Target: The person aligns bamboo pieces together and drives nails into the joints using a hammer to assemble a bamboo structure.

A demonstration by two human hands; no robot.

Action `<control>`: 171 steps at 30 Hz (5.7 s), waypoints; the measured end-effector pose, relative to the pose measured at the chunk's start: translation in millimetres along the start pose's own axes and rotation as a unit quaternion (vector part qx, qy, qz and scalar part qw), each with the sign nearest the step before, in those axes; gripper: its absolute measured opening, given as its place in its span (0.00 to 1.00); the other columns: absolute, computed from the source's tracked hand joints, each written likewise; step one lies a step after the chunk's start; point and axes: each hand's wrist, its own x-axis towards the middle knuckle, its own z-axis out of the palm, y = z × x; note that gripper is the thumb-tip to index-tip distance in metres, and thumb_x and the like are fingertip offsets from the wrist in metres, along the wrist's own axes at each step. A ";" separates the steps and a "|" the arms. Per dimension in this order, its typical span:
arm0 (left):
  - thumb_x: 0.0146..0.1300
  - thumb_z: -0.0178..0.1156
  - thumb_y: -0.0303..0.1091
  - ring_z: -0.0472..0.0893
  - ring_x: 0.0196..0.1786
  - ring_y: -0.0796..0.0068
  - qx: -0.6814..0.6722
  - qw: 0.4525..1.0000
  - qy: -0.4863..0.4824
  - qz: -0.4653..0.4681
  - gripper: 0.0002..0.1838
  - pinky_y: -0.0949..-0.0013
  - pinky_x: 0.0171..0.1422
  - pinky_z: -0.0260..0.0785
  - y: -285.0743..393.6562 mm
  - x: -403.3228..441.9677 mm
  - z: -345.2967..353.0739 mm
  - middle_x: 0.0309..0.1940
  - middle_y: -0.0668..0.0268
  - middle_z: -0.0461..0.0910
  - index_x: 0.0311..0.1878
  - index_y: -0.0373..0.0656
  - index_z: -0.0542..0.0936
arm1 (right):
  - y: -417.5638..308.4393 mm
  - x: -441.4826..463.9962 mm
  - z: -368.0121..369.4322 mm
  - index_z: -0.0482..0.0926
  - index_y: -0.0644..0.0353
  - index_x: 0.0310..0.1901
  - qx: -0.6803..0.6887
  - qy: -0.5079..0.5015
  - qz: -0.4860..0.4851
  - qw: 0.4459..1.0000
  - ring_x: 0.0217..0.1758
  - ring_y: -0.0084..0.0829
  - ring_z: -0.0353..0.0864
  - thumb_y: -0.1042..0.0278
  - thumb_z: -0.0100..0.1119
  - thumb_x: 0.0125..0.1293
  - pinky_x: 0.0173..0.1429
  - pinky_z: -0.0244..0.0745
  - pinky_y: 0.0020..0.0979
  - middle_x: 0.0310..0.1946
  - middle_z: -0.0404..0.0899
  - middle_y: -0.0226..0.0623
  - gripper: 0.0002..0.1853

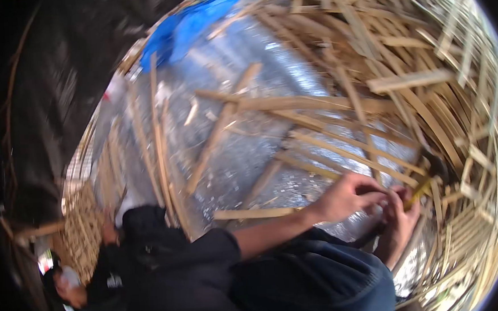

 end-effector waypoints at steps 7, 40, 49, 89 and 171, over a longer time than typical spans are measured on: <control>0.69 0.64 0.31 0.81 0.30 0.84 -0.049 0.996 0.070 0.025 0.08 0.76 0.35 0.75 -14.7 -18.4 5.2 0.31 0.68 0.86 0.44 0.35 0.86 | 24.8 16.9 -17.0 0.76 0.58 0.44 -0.045 -0.069 -0.012 0.997 0.20 0.10 0.58 0.64 0.67 0.64 0.23 0.48 0.17 0.25 0.68 0.19 0.12; 0.79 0.47 0.40 0.80 0.41 0.66 0.274 0.644 0.712 -0.063 0.18 0.65 0.42 0.75 -85.2 -423.2 -230.3 0.42 0.58 0.81 0.56 0.34 0.76 | 59.6 33.5 47.7 0.63 0.46 0.33 0.015 -0.153 0.105 0.982 0.14 0.08 0.49 0.68 0.70 0.62 0.17 0.44 0.15 0.22 0.61 0.15 0.19; 0.80 0.46 0.36 0.77 0.43 0.73 -0.091 0.780 0.580 0.218 0.20 0.65 0.46 0.72 -14.3 -356.0 -152.0 0.49 0.59 0.78 0.65 0.31 0.72 | 59.0 33.2 52.3 0.68 0.51 0.37 0.009 -0.137 0.103 0.985 0.17 0.08 0.50 0.69 0.67 0.64 0.19 0.44 0.16 0.22 0.57 0.15 0.13; 0.60 0.60 0.27 0.71 0.59 0.63 0.758 0.208 0.549 -0.284 0.17 0.64 0.63 0.63 -0.3 -327.2 -479.4 0.51 0.61 0.77 0.53 0.36 0.81 | 66.5 29.8 18.0 0.69 0.47 0.35 -0.061 -0.084 0.141 0.985 0.16 0.09 0.51 0.64 0.69 0.60 0.19 0.45 0.17 0.21 0.60 0.14 0.14; 0.53 0.75 0.27 0.81 0.49 0.59 0.609 0.626 0.466 0.139 0.16 0.61 0.54 0.73 -1.0 -202.7 -206.1 0.45 0.58 0.83 0.46 0.38 0.86 | -0.1 -12.2 -56.6 0.82 0.56 0.52 -0.054 0.222 -0.033 0.973 0.23 0.17 0.70 0.51 0.58 0.71 0.23 0.61 0.17 0.39 0.81 0.28 0.18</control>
